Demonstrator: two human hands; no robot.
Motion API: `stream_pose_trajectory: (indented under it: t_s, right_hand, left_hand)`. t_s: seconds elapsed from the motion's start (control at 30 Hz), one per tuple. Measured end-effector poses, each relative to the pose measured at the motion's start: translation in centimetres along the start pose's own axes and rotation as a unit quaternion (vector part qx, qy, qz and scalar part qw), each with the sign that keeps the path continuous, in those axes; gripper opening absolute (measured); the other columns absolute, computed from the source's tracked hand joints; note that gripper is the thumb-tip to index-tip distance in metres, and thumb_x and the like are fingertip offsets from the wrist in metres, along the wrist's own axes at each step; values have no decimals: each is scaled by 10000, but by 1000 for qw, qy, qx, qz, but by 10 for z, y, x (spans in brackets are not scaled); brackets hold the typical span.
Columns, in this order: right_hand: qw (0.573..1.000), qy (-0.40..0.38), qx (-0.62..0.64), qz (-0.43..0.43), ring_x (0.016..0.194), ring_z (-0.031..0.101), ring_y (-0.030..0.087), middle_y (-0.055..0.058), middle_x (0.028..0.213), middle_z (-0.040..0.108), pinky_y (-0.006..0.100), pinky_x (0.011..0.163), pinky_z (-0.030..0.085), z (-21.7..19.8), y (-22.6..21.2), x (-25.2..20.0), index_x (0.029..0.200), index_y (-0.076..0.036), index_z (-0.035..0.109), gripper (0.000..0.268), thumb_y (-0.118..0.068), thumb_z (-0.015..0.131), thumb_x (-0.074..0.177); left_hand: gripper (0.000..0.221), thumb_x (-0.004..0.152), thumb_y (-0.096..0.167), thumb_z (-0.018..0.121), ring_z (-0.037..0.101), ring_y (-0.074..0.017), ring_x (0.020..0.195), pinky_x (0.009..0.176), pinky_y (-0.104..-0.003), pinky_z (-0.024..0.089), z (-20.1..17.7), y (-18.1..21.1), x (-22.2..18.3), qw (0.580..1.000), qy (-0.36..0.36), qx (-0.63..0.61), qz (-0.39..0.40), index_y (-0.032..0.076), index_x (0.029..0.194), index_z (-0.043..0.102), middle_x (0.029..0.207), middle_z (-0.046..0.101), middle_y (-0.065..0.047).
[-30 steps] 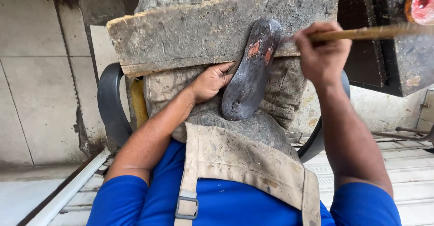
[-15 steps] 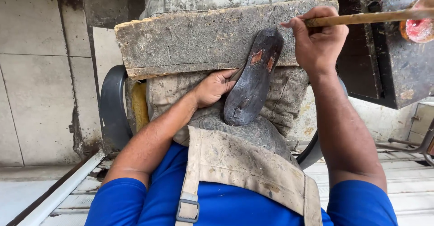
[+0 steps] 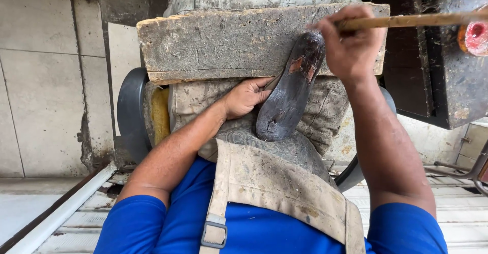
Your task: Applying adhesive to a shoe sole and a repair patch using a brush
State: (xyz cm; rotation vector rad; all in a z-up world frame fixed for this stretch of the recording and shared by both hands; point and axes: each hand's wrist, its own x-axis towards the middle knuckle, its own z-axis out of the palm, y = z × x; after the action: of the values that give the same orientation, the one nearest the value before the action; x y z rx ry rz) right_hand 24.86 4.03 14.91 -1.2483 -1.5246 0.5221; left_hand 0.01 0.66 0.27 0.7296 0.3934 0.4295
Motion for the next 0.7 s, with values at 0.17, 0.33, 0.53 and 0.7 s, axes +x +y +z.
stream_pose_trajectory:
  t_s: [0.17,0.33,0.53,0.7]
  right_hand:
    - [937,-231,-117,233,684,660,148,51,852,670,286,598,627,-9,-48,-8,939,-73,655,198,-55,838,1012]
    - [991,-103,32,82,649,692,222,191,783,672,295,501,523,10,-30,-53,1005,25,586,206,86,783,1008]
    - [997,-70,35,-16,681,698,304,264,860,722,314,547,508,6,-8,-53,979,63,627,198,88,824,984]
    - [993,-100,56,-2,585,636,289,297,842,688,336,478,494,2,-7,-54,967,75,629,183,131,804,969]
  left_hand:
    - [496,1006,221,679,571,-91,1261,1133,-271,461,-5,-8,0,1000,11,13,-3,64,1462,562,1445,604,-3]
    - [470,1012,165,691,629,-110,1181,1046,-303,537,-2,-12,6,999,24,-18,17,88,1460,572,1353,666,-48]
    - [446,1020,142,708,671,-104,1109,971,-320,589,-1,-16,6,999,35,-5,32,124,1452,598,1274,732,-50]
    - [450,1022,140,707,662,-110,1140,991,-323,582,-3,-16,2,999,34,-14,38,115,1456,594,1305,717,-50]
